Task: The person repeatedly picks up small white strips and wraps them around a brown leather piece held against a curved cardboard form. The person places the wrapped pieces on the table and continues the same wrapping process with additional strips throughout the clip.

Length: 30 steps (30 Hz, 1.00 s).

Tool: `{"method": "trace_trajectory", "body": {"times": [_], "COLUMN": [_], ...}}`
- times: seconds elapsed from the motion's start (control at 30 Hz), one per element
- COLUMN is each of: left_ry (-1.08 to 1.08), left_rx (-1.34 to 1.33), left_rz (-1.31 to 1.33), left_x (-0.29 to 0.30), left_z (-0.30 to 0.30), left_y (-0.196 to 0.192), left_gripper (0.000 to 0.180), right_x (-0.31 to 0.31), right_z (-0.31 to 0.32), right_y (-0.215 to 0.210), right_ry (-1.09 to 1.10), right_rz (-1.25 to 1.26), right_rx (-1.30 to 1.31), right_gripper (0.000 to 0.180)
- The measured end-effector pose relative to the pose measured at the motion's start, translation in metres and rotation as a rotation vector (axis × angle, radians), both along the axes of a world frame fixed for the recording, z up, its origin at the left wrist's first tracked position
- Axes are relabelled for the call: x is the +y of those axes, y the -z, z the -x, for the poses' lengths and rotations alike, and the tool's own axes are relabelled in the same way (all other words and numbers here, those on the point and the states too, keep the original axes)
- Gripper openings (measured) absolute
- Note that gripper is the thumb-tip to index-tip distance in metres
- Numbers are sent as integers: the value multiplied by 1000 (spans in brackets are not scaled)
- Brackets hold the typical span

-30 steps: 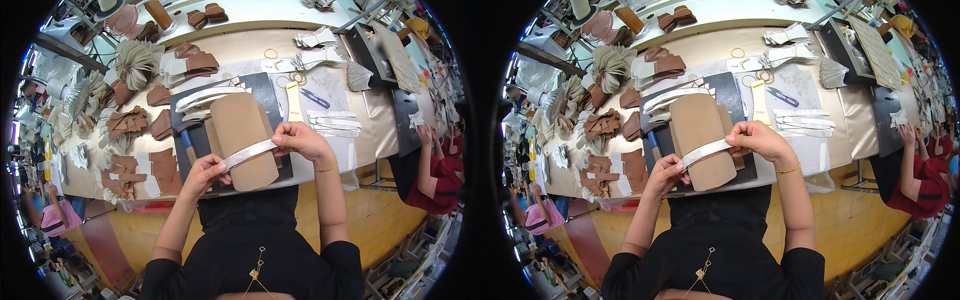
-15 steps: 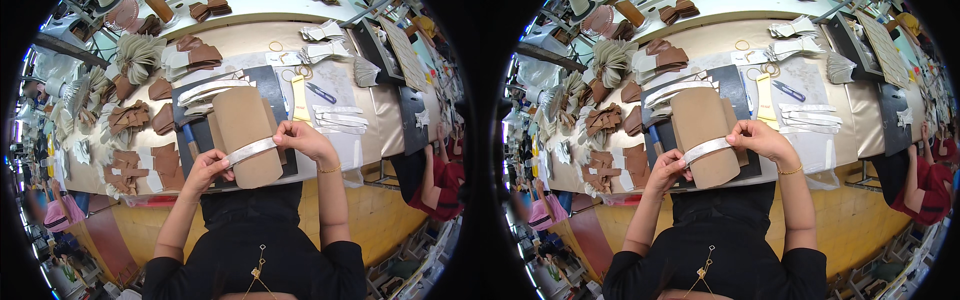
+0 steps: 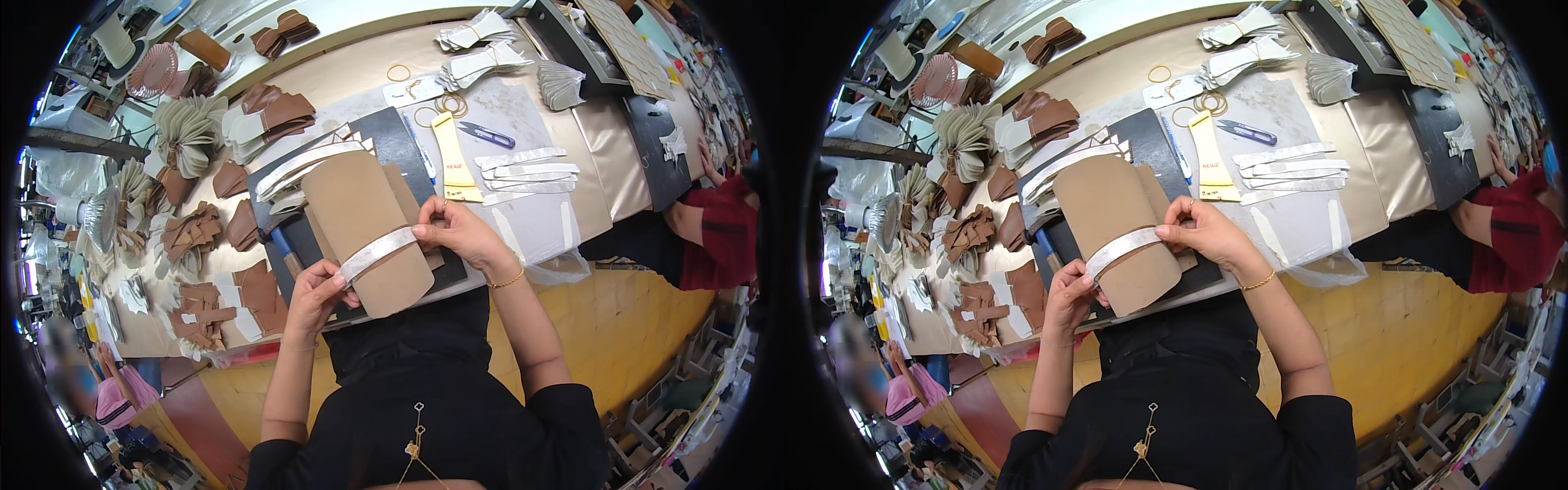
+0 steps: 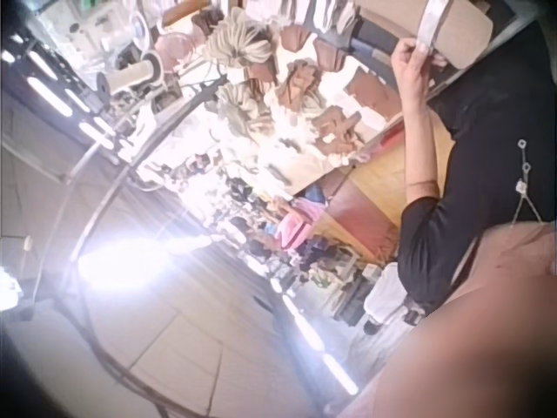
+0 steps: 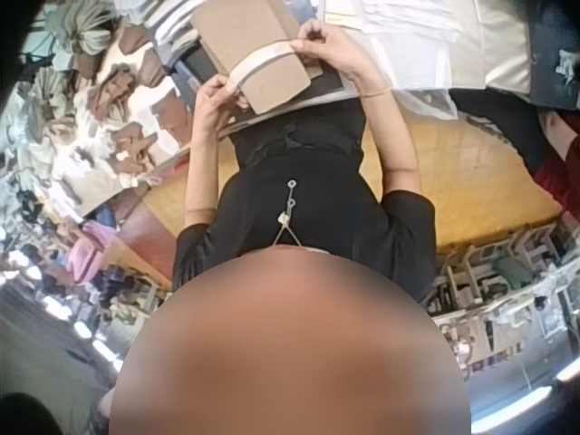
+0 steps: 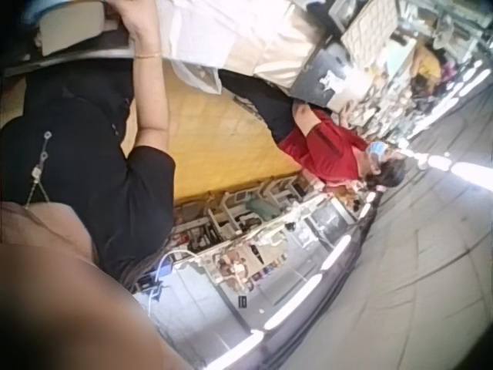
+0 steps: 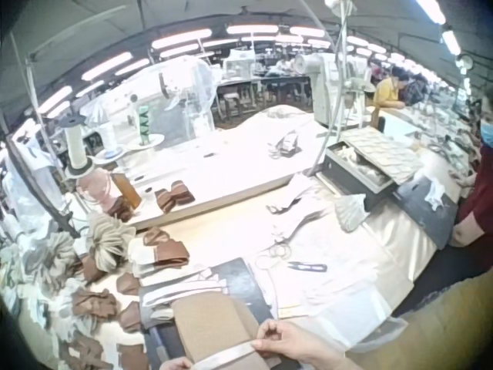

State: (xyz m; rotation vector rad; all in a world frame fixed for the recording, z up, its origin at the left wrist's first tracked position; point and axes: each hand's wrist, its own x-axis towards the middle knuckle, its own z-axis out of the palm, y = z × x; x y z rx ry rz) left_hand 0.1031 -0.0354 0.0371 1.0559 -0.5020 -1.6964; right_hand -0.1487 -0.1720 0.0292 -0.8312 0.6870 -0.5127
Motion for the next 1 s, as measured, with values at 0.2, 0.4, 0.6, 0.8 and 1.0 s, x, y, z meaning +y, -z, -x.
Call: {"method": "trace_trajectory", "body": {"times": [0.2,0.4,0.6,0.8,1.0], "left_ry": [-32,-110,-105,-41,-9], "left_rx": [-9,15,-80,-64,-37], "left_rz": [22,115,127,60,67], "left_x": [3,11,11,3,1], "left_z": [2,8,7,5,-1], "left_y": [1,-4,-16,-6,-2], "left_gripper": [12,14,14,15,16], "right_x": [1,36,69,67,72], "right_z": [7,-20,-58,-33,-19], "right_y": [-19,-77,-79,-58,-25], "right_ry": [-46,156,-190,-51,174], "right_rz": [166,1394,1606,1335,761], "right_rx": [217,550,519,430,274], "right_gripper": [21,38,63,62,66]}}
